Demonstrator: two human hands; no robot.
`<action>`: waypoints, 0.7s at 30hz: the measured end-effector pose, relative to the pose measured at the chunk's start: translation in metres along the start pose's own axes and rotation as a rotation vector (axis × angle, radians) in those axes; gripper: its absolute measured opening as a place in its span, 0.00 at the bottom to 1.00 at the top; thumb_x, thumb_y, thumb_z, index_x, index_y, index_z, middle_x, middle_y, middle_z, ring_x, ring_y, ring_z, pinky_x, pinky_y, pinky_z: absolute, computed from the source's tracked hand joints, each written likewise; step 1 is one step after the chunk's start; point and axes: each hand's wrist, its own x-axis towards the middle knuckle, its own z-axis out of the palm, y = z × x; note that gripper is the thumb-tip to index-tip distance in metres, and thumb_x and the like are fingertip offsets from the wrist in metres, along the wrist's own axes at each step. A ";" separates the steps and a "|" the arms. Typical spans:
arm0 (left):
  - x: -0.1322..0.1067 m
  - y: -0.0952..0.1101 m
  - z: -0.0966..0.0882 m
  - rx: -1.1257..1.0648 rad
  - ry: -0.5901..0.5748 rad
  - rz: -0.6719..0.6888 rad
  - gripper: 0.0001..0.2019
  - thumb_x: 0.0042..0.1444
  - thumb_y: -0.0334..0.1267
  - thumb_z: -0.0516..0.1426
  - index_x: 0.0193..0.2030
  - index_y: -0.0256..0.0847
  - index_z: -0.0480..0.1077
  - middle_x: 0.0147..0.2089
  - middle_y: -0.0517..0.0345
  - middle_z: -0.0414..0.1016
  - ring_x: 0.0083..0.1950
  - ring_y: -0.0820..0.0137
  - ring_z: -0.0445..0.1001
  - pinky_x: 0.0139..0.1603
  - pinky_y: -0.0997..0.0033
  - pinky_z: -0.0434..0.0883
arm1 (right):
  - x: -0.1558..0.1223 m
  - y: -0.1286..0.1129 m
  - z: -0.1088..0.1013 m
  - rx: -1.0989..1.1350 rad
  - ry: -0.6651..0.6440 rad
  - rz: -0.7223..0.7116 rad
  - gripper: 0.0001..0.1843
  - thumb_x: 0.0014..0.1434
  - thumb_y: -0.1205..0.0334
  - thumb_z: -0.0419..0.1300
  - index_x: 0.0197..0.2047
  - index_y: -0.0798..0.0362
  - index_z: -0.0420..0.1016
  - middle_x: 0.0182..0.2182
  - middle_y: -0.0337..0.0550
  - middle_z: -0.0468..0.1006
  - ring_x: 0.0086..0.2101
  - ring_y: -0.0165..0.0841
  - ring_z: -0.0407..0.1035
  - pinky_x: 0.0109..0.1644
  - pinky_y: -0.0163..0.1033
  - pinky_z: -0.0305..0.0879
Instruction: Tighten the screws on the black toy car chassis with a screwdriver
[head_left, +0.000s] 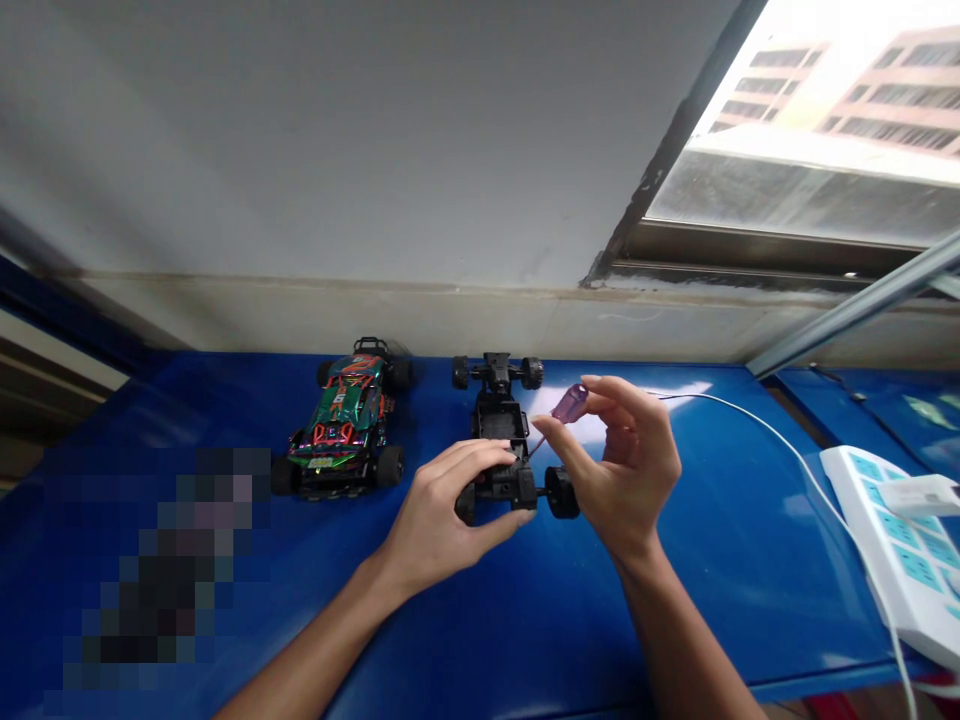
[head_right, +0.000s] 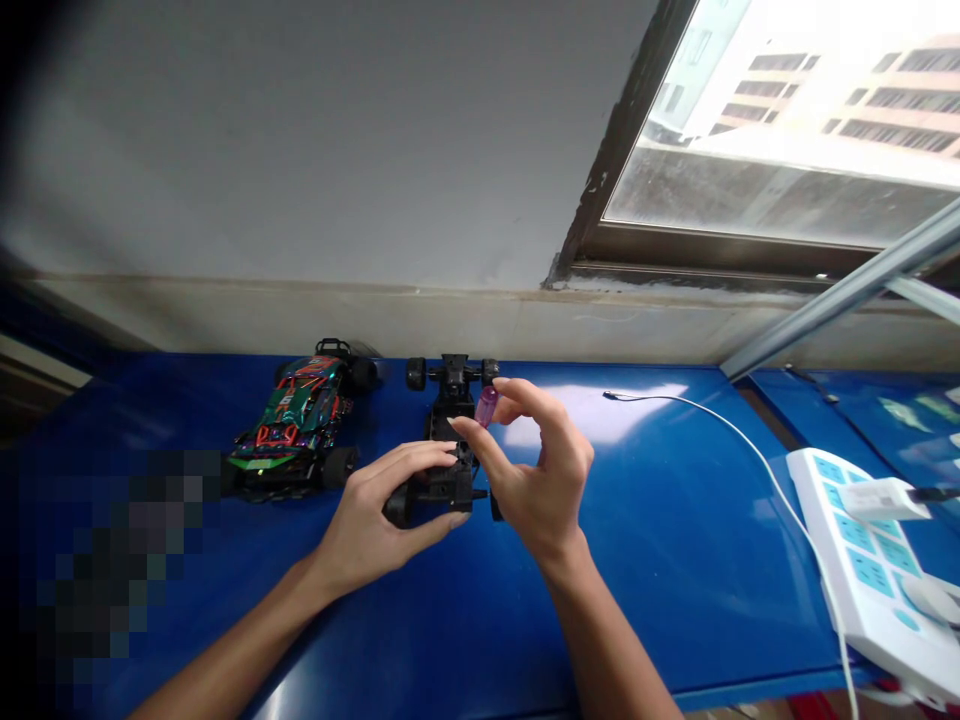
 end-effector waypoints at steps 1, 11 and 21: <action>0.000 0.000 0.000 0.003 -0.001 0.002 0.21 0.57 0.38 0.71 0.56 0.45 0.76 0.60 0.48 0.83 0.61 0.56 0.83 0.64 0.50 0.80 | 0.000 -0.001 0.000 0.002 -0.014 0.028 0.30 0.56 0.68 0.77 0.59 0.40 0.78 0.36 0.34 0.80 0.34 0.33 0.76 0.44 0.46 0.77; 0.000 0.000 0.000 0.012 0.003 0.009 0.20 0.57 0.38 0.71 0.56 0.45 0.76 0.59 0.49 0.83 0.60 0.56 0.83 0.63 0.51 0.80 | -0.006 0.002 -0.003 0.037 -0.064 0.036 0.32 0.63 0.71 0.69 0.67 0.40 0.73 0.41 0.39 0.82 0.38 0.37 0.79 0.48 0.51 0.79; 0.000 -0.002 0.000 0.011 -0.005 0.024 0.21 0.57 0.39 0.71 0.57 0.46 0.75 0.60 0.49 0.83 0.61 0.56 0.83 0.64 0.50 0.80 | -0.006 0.002 0.003 0.041 -0.045 -0.039 0.33 0.59 0.73 0.73 0.64 0.37 0.76 0.41 0.37 0.81 0.36 0.35 0.75 0.45 0.49 0.77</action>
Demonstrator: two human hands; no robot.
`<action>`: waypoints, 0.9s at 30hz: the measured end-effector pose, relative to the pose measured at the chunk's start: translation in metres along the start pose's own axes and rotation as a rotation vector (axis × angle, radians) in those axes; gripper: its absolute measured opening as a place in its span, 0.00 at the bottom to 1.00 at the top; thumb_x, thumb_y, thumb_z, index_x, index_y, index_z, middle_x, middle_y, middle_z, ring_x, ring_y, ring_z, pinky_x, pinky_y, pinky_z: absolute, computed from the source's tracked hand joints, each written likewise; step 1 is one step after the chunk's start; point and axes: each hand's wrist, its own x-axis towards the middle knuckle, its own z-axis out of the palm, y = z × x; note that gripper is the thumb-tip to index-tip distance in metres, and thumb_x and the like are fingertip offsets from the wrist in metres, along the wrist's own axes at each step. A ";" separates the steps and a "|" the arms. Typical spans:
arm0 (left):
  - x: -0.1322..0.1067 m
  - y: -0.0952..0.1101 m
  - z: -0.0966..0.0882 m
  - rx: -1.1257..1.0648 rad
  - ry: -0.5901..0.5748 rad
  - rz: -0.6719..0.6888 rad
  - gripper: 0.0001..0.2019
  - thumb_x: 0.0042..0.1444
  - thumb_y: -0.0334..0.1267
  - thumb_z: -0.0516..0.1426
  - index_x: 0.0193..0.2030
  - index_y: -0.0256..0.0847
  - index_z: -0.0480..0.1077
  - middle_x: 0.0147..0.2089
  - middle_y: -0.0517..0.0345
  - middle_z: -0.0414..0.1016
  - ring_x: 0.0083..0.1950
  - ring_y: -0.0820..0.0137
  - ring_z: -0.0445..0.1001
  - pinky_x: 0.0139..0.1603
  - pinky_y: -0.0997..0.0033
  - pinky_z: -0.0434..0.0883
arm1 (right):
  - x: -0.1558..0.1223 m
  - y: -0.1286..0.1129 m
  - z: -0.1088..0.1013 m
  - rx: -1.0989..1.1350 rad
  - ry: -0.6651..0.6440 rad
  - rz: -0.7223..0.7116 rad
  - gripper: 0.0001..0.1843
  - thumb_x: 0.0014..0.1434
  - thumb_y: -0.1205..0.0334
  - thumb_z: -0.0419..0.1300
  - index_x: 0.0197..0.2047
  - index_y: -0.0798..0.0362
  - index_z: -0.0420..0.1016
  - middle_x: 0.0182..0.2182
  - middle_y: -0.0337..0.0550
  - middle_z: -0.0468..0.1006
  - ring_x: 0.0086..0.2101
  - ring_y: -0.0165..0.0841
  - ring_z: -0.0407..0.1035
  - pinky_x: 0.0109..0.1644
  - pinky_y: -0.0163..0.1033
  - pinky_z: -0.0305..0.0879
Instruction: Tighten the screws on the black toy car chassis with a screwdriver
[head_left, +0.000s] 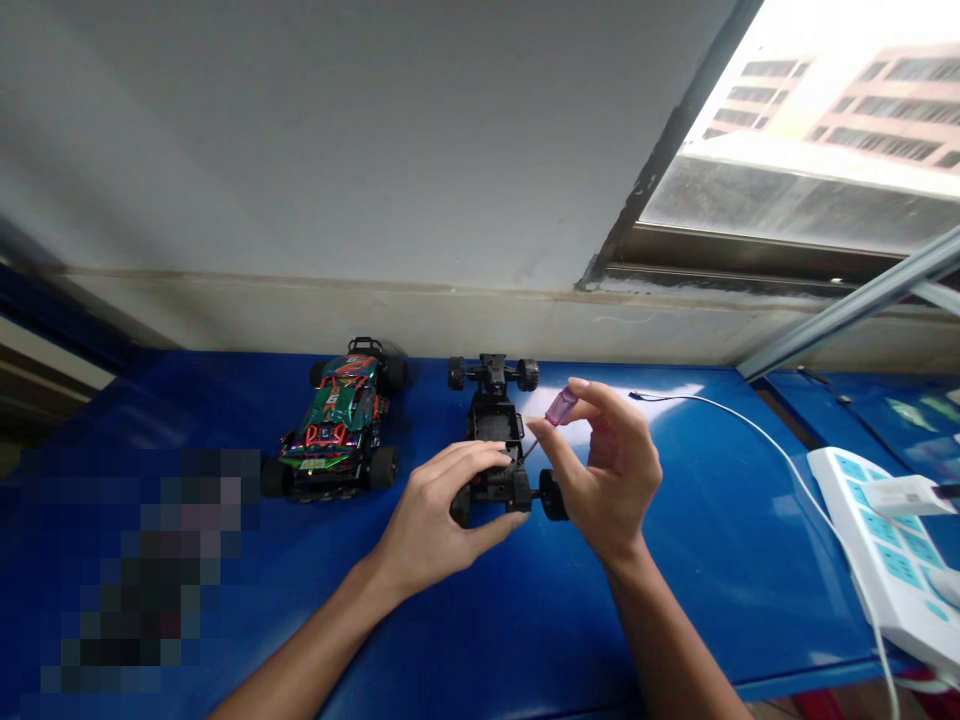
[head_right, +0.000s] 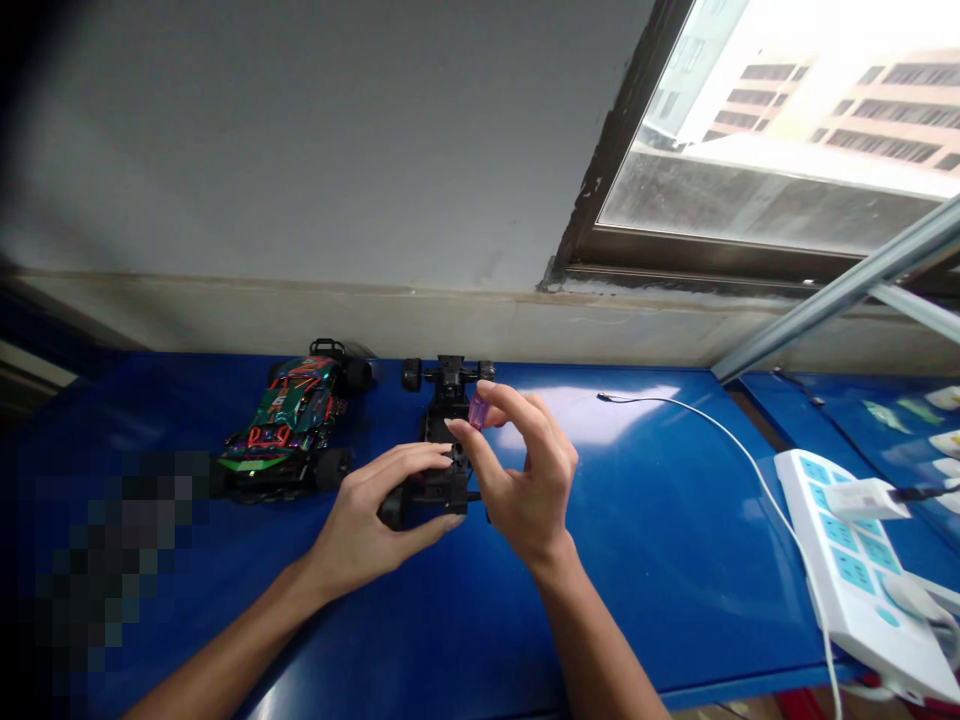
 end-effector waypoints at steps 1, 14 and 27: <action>0.000 0.000 0.000 0.000 0.001 0.002 0.21 0.57 0.38 0.71 0.57 0.46 0.75 0.60 0.49 0.83 0.61 0.56 0.83 0.64 0.50 0.80 | 0.001 0.000 -0.002 0.037 -0.033 0.027 0.33 0.60 0.73 0.72 0.64 0.37 0.76 0.41 0.37 0.81 0.37 0.35 0.76 0.47 0.49 0.77; 0.000 0.003 0.000 -0.009 0.007 -0.016 0.21 0.57 0.38 0.72 0.56 0.46 0.75 0.59 0.49 0.83 0.60 0.56 0.83 0.64 0.51 0.80 | 0.001 0.007 -0.007 0.114 -0.124 0.002 0.32 0.61 0.71 0.71 0.64 0.39 0.74 0.46 0.42 0.81 0.44 0.39 0.78 0.49 0.52 0.78; -0.001 0.001 0.001 -0.017 0.017 -0.011 0.22 0.56 0.38 0.72 0.57 0.46 0.75 0.60 0.50 0.83 0.60 0.57 0.83 0.63 0.53 0.81 | -0.003 0.002 -0.011 0.221 -0.274 0.140 0.34 0.72 0.72 0.57 0.75 0.37 0.62 0.49 0.44 0.83 0.50 0.41 0.79 0.60 0.58 0.75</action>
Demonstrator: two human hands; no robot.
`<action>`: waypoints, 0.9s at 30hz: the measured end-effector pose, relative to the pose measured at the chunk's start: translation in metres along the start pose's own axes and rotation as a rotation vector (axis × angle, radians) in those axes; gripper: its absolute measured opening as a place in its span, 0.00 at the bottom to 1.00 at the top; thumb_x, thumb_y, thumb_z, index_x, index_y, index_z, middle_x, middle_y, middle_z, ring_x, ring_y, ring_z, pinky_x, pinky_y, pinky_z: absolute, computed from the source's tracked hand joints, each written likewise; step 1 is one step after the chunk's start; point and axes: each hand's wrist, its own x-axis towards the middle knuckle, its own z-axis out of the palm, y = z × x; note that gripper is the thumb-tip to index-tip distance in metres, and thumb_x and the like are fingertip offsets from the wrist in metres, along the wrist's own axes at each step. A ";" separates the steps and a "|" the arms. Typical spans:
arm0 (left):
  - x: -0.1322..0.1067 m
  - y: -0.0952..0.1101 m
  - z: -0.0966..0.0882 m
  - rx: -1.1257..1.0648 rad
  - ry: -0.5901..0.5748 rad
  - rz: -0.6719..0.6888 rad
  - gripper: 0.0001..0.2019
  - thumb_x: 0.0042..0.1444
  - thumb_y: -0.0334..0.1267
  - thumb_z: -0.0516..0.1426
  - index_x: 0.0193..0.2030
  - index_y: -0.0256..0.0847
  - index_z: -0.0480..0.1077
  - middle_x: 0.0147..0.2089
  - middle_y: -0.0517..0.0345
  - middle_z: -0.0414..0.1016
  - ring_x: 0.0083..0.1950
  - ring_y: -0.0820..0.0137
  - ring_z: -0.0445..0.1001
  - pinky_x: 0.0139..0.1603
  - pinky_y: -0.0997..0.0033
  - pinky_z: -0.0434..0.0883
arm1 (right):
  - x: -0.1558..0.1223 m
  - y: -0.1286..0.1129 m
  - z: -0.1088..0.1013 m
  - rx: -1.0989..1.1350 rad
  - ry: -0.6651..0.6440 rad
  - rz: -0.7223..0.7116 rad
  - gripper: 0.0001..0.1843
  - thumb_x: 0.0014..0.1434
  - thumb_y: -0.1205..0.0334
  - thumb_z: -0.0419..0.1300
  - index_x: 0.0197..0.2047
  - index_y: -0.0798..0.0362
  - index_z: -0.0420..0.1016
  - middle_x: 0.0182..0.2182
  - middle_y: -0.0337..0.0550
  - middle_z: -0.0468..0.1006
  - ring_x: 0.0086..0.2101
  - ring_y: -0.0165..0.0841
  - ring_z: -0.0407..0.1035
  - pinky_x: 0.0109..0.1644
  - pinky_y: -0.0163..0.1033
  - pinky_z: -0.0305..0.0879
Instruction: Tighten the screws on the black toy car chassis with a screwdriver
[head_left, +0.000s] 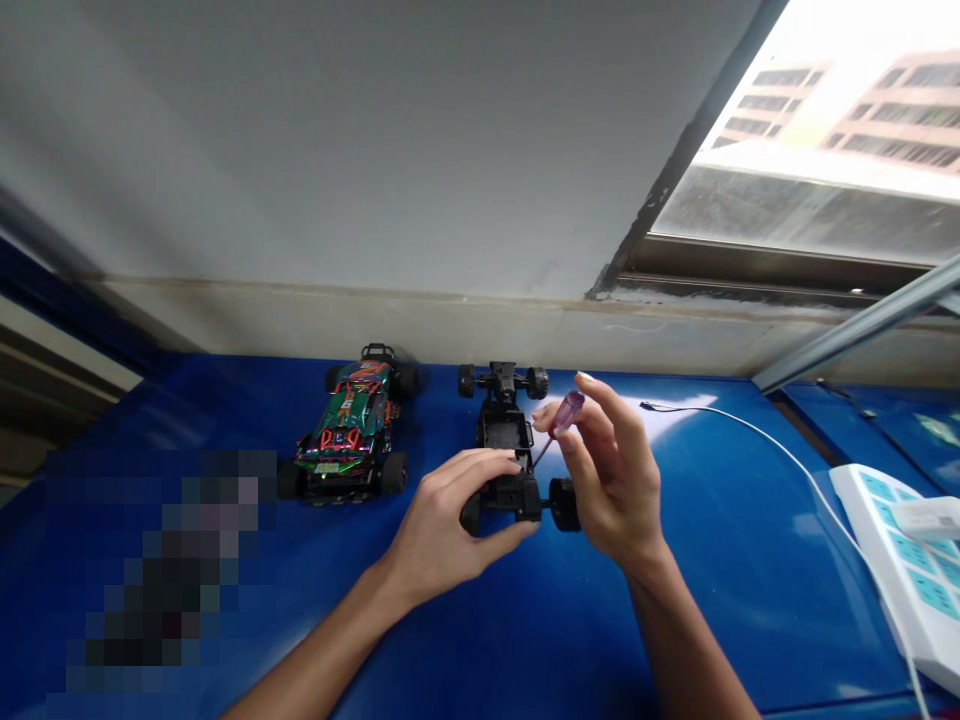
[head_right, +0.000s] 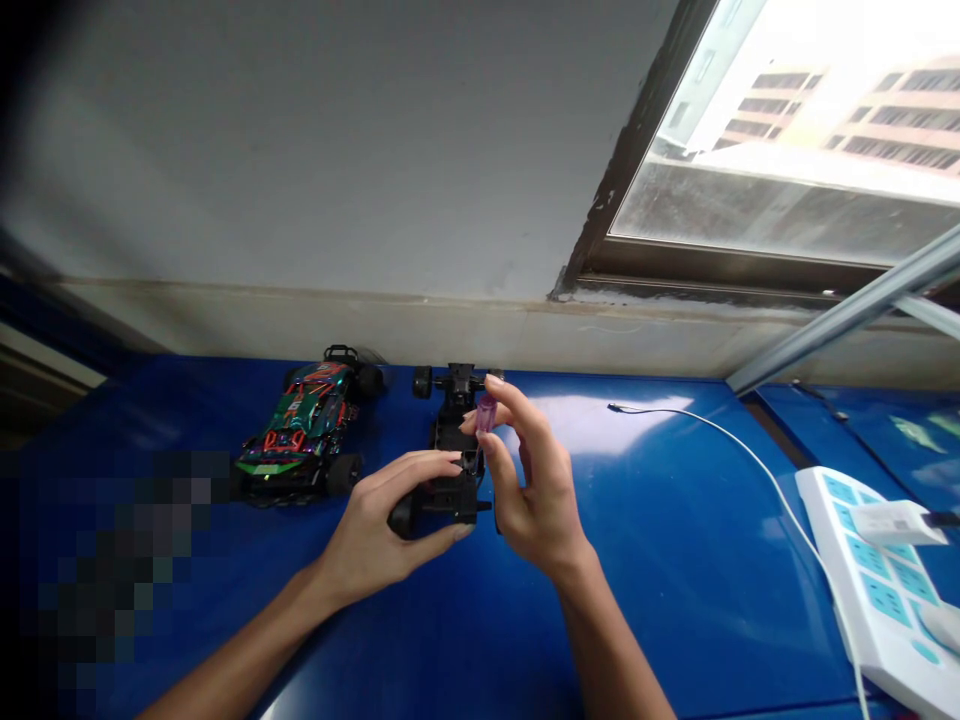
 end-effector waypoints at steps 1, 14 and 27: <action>0.000 0.000 0.000 0.001 0.000 -0.003 0.22 0.56 0.38 0.72 0.57 0.46 0.75 0.60 0.50 0.83 0.60 0.57 0.83 0.63 0.53 0.81 | 0.000 0.001 0.001 -0.007 0.007 -0.001 0.33 0.72 0.71 0.57 0.75 0.38 0.63 0.49 0.45 0.82 0.50 0.41 0.78 0.60 0.57 0.75; 0.000 0.000 -0.001 -0.005 -0.011 -0.008 0.22 0.56 0.39 0.72 0.57 0.45 0.75 0.59 0.50 0.83 0.60 0.58 0.82 0.63 0.54 0.80 | 0.004 -0.001 0.001 0.057 0.047 -0.006 0.35 0.68 0.75 0.63 0.72 0.36 0.68 0.46 0.41 0.82 0.47 0.38 0.78 0.57 0.52 0.75; -0.001 0.000 0.000 0.010 -0.005 -0.007 0.22 0.56 0.38 0.72 0.57 0.46 0.76 0.59 0.50 0.83 0.60 0.57 0.83 0.63 0.55 0.80 | 0.002 0.007 0.004 0.018 0.084 -0.065 0.36 0.63 0.76 0.68 0.67 0.31 0.72 0.46 0.40 0.77 0.46 0.38 0.74 0.50 0.50 0.75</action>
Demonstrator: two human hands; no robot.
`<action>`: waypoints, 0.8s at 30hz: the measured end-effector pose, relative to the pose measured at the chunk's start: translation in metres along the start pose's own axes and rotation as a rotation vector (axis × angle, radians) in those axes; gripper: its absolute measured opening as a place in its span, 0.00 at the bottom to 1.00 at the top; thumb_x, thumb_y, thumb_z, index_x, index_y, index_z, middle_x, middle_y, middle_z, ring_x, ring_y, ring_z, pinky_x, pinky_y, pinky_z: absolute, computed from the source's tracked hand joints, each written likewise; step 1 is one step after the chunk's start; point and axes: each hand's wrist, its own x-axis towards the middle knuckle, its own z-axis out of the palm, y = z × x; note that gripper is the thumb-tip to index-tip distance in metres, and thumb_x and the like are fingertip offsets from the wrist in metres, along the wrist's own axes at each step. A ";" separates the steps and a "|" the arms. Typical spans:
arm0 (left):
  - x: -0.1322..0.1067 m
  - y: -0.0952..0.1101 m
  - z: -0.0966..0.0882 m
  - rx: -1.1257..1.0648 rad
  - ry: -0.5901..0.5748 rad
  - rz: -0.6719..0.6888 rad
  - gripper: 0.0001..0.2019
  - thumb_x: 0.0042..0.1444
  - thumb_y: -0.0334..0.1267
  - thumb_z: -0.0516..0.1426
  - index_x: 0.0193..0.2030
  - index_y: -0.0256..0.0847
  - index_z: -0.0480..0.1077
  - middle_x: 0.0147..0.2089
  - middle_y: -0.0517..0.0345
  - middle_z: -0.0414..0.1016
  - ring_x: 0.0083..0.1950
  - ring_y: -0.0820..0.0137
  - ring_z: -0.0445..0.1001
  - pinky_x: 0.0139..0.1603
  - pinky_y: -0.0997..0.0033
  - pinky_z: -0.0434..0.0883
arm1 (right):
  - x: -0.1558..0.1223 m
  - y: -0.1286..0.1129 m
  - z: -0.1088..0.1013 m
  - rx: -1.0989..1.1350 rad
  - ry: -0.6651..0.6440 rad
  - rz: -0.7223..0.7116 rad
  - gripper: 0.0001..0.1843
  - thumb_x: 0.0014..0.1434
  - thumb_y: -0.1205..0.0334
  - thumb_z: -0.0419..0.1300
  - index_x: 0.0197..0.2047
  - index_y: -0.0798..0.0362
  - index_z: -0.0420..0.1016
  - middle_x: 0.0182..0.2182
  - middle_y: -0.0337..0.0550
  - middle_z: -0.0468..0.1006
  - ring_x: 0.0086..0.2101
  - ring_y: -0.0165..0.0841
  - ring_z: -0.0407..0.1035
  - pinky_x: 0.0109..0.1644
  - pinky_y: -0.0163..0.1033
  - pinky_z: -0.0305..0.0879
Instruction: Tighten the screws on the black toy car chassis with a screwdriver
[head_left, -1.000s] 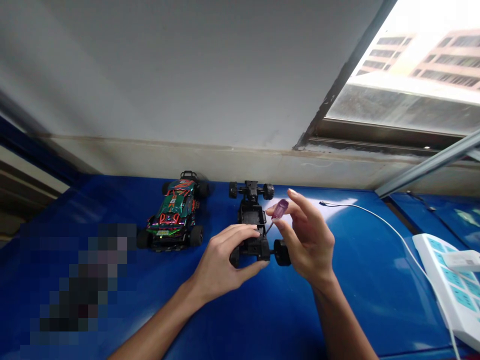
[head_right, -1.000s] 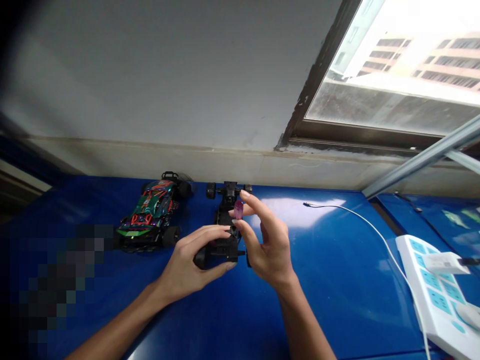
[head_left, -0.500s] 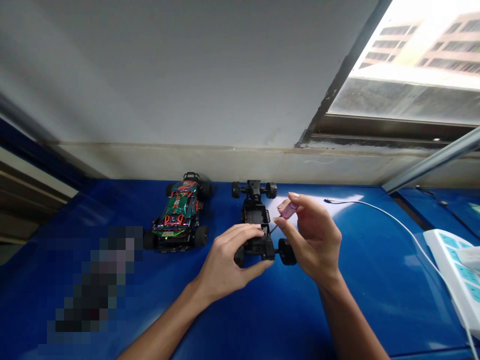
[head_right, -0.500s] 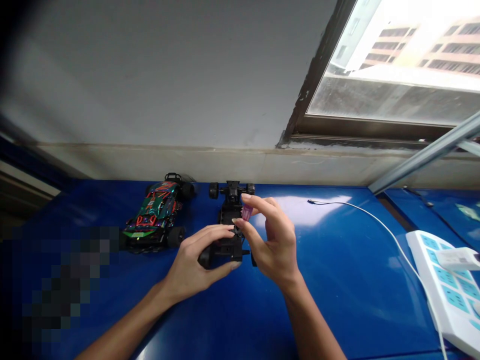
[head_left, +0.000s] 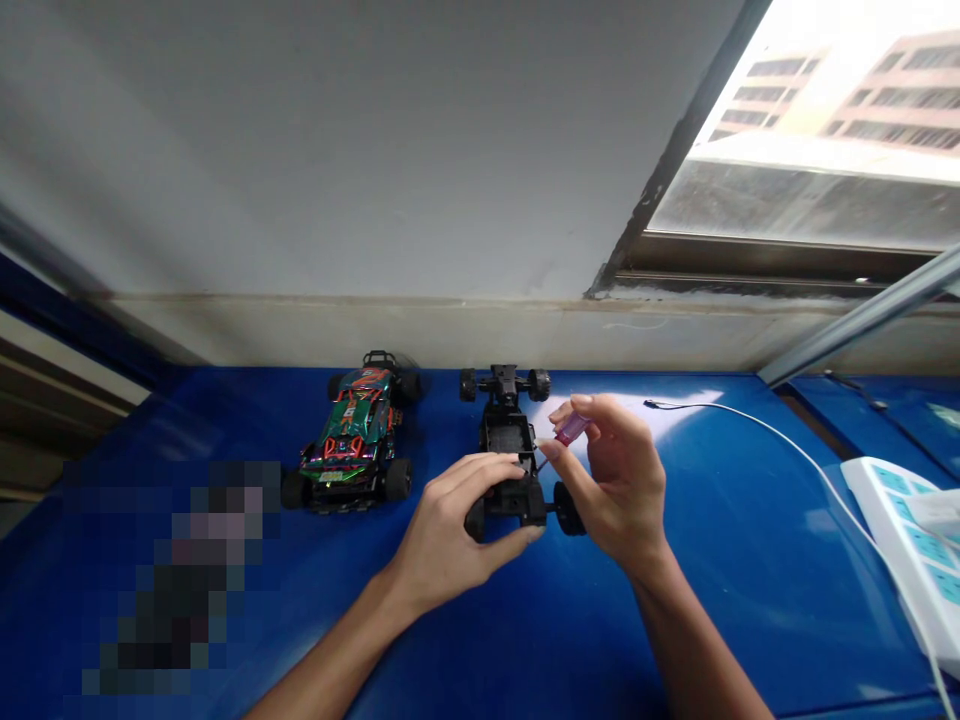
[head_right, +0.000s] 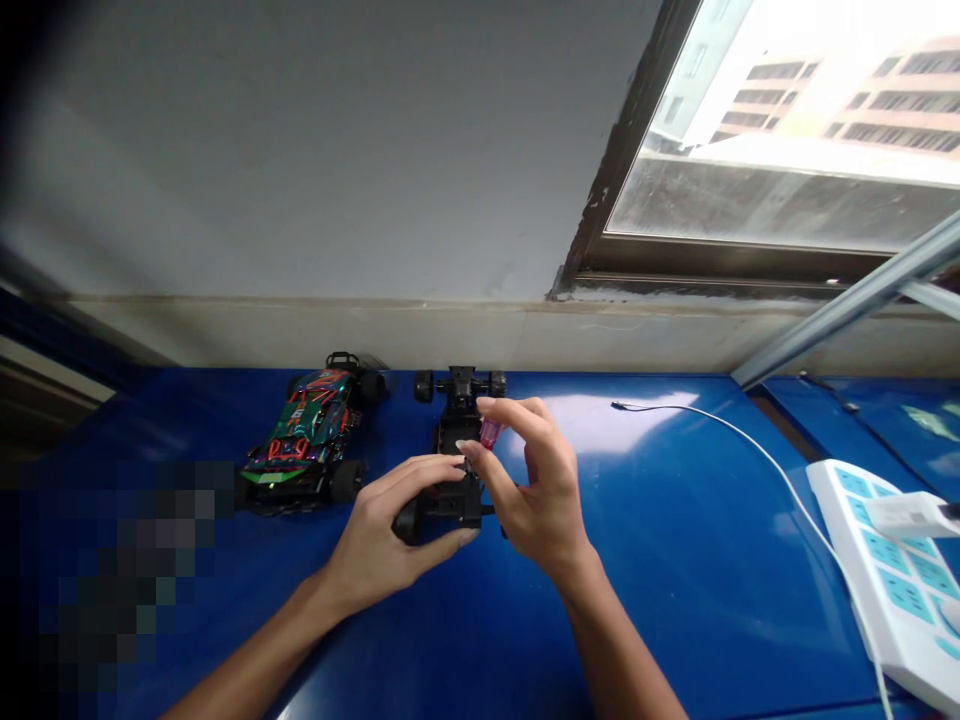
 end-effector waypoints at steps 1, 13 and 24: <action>0.000 0.000 0.000 -0.001 0.001 0.001 0.22 0.56 0.38 0.72 0.57 0.46 0.76 0.59 0.50 0.83 0.60 0.57 0.83 0.63 0.55 0.80 | 0.000 0.000 0.000 0.000 -0.008 0.002 0.36 0.65 0.76 0.67 0.68 0.32 0.72 0.46 0.40 0.78 0.45 0.38 0.75 0.50 0.50 0.75; -0.001 0.001 0.007 0.013 0.042 0.007 0.21 0.56 0.38 0.73 0.56 0.45 0.77 0.59 0.50 0.84 0.59 0.58 0.84 0.63 0.56 0.81 | -0.001 -0.003 0.001 -0.018 -0.031 0.036 0.34 0.69 0.72 0.63 0.71 0.34 0.66 0.50 0.44 0.77 0.50 0.41 0.75 0.58 0.56 0.74; -0.002 0.002 0.010 0.003 0.034 -0.005 0.23 0.55 0.36 0.73 0.57 0.45 0.76 0.59 0.52 0.84 0.58 0.59 0.85 0.63 0.57 0.81 | -0.004 -0.003 -0.003 0.005 -0.121 0.069 0.36 0.72 0.72 0.58 0.77 0.36 0.60 0.50 0.46 0.78 0.50 0.41 0.75 0.58 0.58 0.73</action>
